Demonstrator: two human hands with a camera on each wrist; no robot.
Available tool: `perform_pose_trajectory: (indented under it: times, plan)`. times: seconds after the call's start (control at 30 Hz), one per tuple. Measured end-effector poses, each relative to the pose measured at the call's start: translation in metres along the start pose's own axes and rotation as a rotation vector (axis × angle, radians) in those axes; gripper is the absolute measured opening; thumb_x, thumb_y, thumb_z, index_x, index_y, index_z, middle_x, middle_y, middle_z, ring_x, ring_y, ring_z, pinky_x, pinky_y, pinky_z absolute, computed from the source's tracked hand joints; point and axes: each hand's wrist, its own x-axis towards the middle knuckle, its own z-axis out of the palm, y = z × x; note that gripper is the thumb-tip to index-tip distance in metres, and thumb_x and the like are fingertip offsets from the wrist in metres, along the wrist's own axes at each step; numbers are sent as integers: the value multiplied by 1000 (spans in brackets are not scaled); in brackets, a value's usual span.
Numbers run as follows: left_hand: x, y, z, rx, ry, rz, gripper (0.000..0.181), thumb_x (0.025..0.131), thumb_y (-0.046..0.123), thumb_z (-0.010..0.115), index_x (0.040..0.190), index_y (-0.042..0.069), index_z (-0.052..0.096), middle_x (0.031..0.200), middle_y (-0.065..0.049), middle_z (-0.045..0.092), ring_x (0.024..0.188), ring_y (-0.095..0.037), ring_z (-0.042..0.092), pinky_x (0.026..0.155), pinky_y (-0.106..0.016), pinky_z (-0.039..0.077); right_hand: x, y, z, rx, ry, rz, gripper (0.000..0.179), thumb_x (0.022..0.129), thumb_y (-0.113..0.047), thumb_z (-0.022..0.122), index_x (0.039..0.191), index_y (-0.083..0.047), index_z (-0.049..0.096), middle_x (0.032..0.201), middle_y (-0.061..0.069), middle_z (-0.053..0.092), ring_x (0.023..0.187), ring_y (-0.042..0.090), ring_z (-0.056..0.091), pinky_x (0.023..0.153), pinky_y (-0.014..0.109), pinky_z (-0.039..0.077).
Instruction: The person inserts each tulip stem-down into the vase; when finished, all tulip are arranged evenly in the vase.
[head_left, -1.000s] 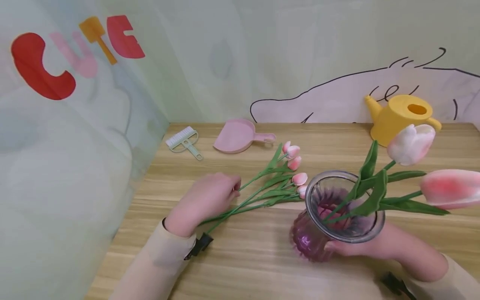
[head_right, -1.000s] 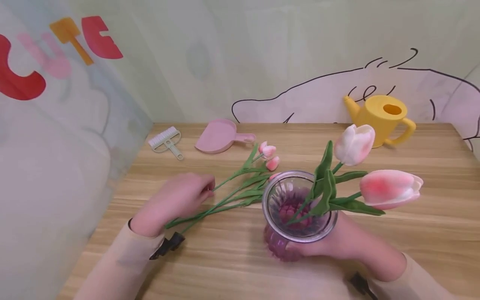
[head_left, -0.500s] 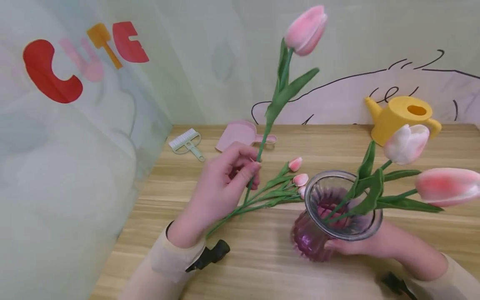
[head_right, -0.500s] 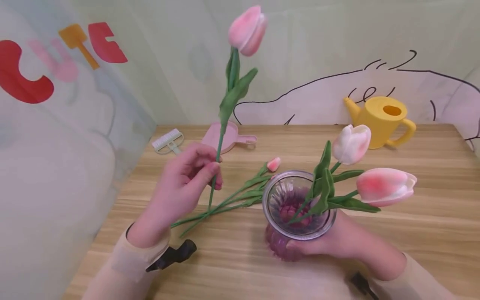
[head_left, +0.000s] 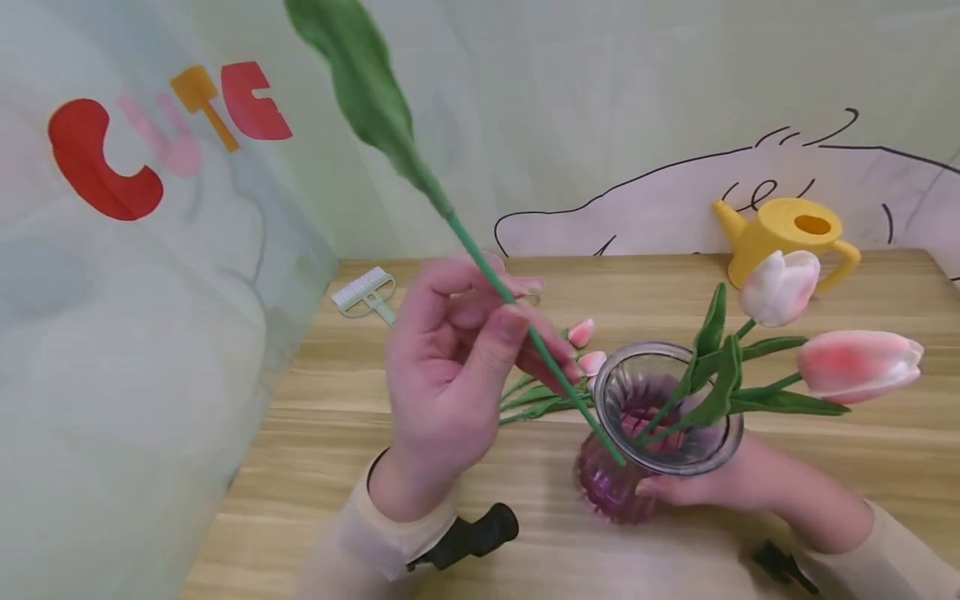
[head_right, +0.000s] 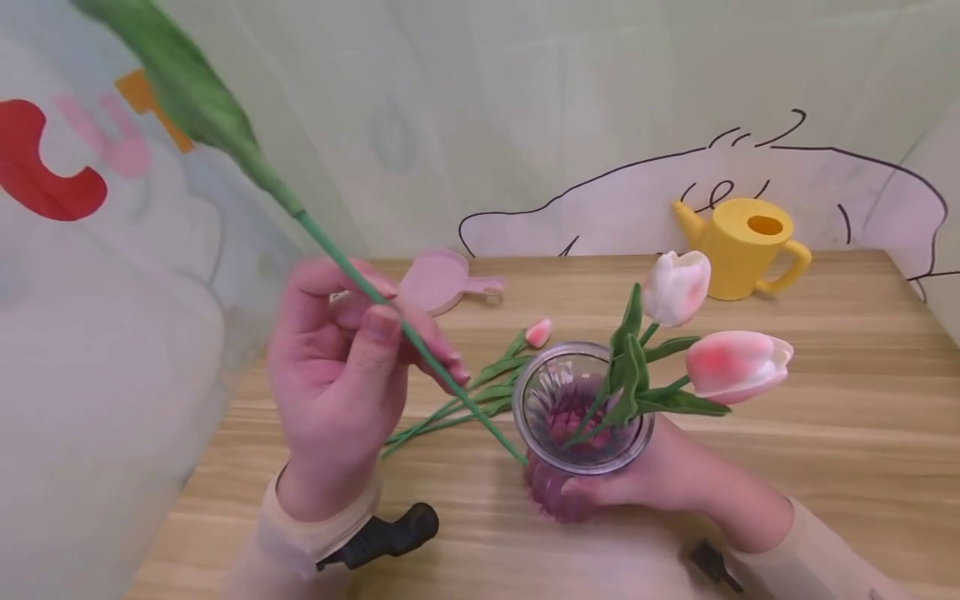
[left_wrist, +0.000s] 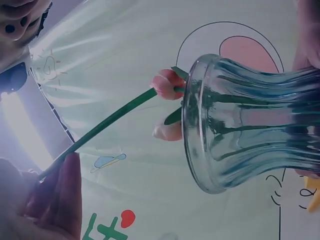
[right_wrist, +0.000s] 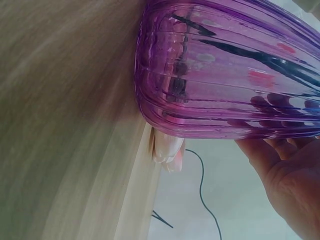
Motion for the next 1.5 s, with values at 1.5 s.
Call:
perform_pose_trajectory:
  times: [1.5]
  plan:
    - [-28, -64, 15, 452, -373, -243, 22, 88, 6, 77, 104, 2, 62, 96, -7, 68, 89, -10, 65, 78, -18, 57, -3, 3, -1, 16, -6, 10, 87, 70, -4, 94, 143, -12, 46, 130, 3, 66, 112, 13, 68, 92, 30, 59]
